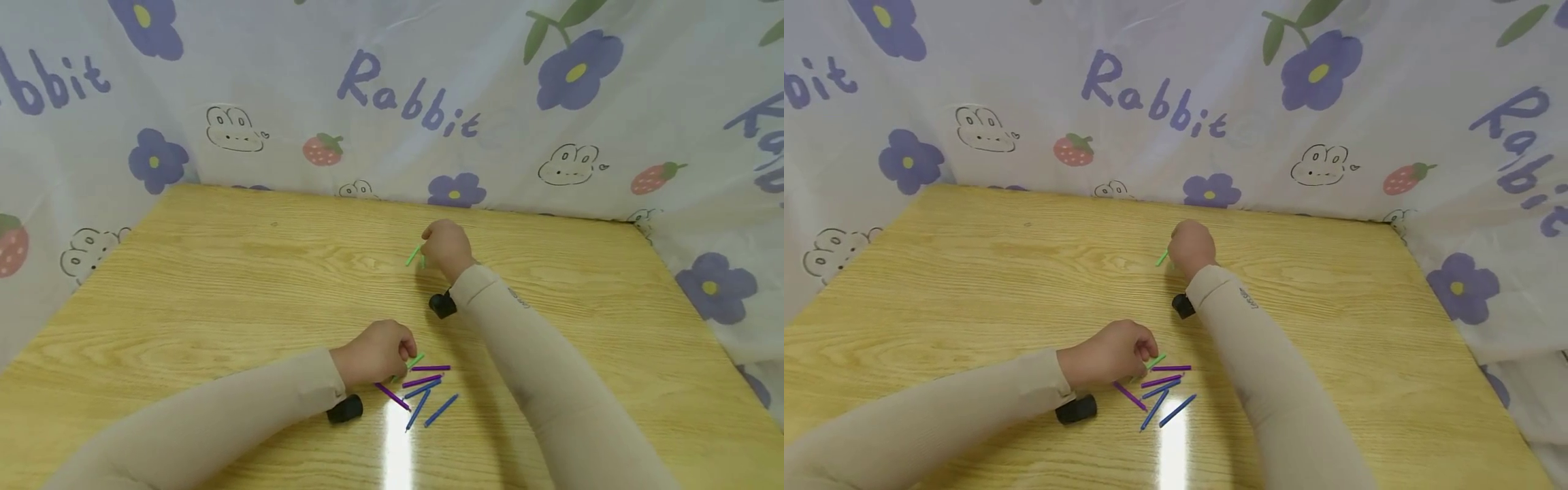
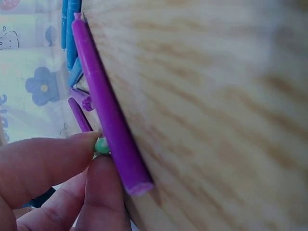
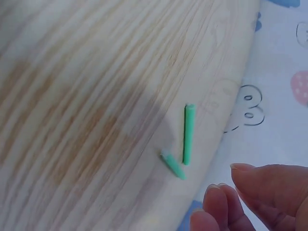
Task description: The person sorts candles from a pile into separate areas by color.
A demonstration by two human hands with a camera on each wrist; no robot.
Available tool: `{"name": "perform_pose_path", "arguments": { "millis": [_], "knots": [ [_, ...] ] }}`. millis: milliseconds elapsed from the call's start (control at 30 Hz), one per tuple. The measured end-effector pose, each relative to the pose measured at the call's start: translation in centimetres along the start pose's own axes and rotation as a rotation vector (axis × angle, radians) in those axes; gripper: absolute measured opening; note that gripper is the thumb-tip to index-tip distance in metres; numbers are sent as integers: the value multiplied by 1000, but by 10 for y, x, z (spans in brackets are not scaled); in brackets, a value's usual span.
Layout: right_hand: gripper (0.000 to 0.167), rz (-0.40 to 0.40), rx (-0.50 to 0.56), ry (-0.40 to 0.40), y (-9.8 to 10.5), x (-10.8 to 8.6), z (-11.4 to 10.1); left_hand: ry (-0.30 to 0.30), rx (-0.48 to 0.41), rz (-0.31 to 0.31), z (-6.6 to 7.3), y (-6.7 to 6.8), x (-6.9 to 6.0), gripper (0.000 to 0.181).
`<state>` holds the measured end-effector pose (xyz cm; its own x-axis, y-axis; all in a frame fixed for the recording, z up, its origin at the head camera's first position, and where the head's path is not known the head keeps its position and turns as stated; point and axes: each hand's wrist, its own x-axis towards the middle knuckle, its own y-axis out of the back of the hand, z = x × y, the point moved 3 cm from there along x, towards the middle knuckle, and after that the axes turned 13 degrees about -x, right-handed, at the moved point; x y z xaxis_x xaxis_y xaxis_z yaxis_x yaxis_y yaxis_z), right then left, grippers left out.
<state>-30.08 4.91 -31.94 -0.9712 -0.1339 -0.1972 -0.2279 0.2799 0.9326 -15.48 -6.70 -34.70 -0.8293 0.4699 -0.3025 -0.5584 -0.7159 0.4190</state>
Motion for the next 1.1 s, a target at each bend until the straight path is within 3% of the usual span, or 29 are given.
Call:
{"name": "perform_pose_path", "arguments": {
  "millis": [300,467,1100],
  "knots": [
    [35,14,18,69,5,-19,-11,7,-30,5,0,0,-1,20],
    [33,36,-18,121,4,-26,-13,-4,1,9,-1,0,0,20],
    [29,105,-57,251,6,-70,-6,-2,11,27,0,-1,-1,21]
  ]
}}
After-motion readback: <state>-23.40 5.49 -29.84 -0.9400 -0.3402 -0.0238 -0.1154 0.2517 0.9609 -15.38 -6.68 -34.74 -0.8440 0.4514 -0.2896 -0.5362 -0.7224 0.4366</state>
